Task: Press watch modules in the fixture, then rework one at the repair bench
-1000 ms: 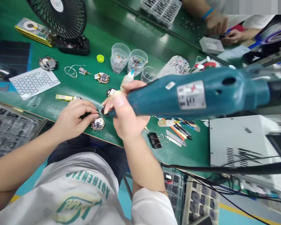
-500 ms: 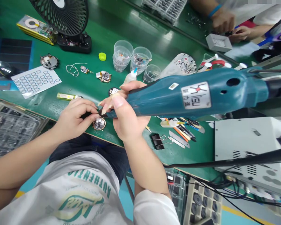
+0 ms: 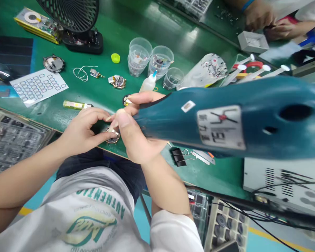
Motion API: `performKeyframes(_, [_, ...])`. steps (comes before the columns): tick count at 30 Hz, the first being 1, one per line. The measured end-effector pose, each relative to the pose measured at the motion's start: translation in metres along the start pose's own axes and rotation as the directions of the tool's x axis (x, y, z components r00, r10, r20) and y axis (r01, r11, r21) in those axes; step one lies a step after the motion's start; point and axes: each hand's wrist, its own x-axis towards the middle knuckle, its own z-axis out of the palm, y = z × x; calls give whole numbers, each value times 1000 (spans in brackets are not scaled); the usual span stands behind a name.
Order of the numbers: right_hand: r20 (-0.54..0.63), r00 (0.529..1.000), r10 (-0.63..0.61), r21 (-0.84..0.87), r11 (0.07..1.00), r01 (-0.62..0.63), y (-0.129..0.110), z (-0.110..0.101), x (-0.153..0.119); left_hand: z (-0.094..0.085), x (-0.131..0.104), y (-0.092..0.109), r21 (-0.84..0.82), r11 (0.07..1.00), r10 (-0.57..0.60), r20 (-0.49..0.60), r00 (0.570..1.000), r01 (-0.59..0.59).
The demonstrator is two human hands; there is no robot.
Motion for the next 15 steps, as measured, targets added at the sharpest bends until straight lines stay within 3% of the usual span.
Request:
performKeyframes(4, [-34,998,-59,-21,998,59,-3,-10,-1,-4,-5,6,27,998,55,90,994,-57])
performKeyframes(10, [-1,995,96,-78,992,-96,-5,-11,-3,2,-7,12,102,992,61,91,994,-70])
performKeyframes(15, [-7,991,136,-109,985,-136,-2,-6,-8,4,-5,14,101,993,56,60,997,-62])
